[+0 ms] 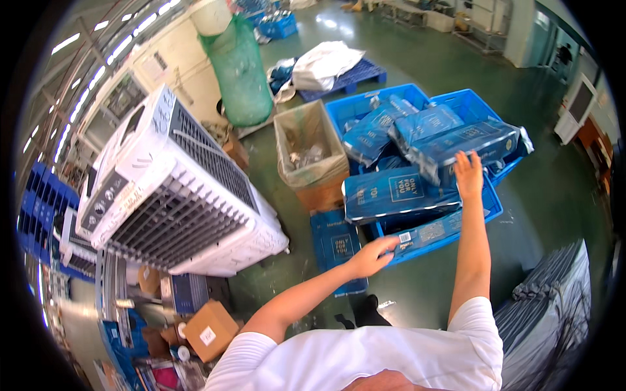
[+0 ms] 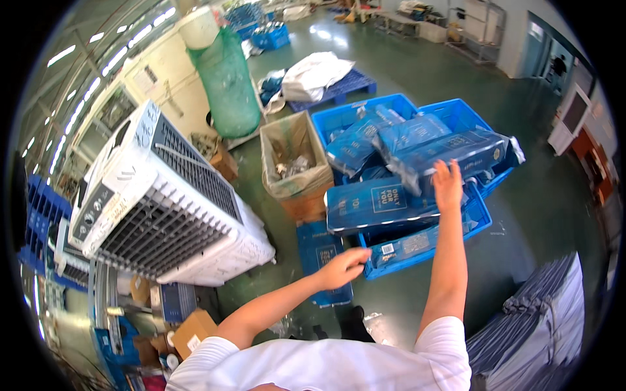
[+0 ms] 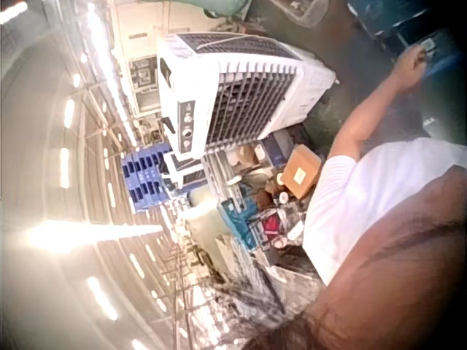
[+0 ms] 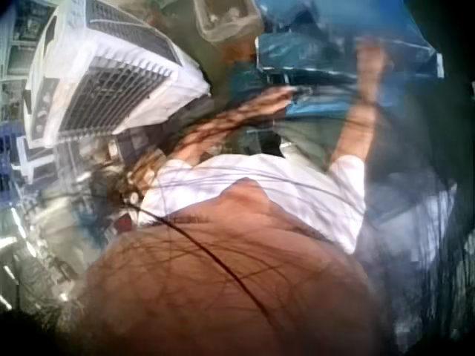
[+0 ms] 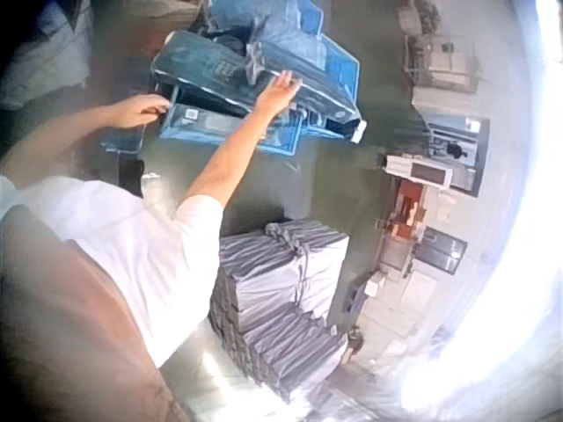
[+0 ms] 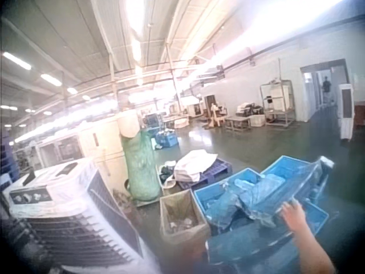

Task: The person places blue packages into gray shipping bags, seals them with yellow tape, and stacks the finished packages on a metal table. The person repeats this process for multiple items in a warehouse setting.

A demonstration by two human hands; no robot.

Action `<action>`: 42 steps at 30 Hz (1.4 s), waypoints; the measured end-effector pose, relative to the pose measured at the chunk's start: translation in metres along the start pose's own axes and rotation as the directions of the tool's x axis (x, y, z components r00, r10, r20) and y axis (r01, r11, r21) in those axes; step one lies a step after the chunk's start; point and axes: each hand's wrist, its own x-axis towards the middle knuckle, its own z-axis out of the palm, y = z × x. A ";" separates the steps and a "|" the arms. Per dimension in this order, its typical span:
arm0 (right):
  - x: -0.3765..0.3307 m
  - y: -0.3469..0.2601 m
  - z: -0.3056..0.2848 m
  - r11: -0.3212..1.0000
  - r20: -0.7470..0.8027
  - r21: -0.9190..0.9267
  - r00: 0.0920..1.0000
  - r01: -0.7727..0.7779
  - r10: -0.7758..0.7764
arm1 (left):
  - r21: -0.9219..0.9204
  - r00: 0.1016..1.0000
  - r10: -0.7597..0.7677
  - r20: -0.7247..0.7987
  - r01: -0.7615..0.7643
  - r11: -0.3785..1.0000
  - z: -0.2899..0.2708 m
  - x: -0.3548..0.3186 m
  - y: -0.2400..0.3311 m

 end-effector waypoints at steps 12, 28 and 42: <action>-0.331 0.237 -0.192 -0.200 -0.317 -0.785 -0.102 0.586 0.943 | 0.086 0.272 -0.941 -0.201 0.962 0.260 0.126 -0.438 -0.113; -0.401 0.379 0.046 -0.053 -0.140 -0.968 0.353 -0.246 0.925 | -0.445 0.111 -0.798 -0.592 0.780 0.439 0.203 -0.571 -0.117; -0.797 0.075 0.527 0.055 0.321 -0.924 -0.844 -0.379 -0.430 | -0.794 -0.261 -0.801 -0.539 0.475 0.379 0.330 -0.693 -0.096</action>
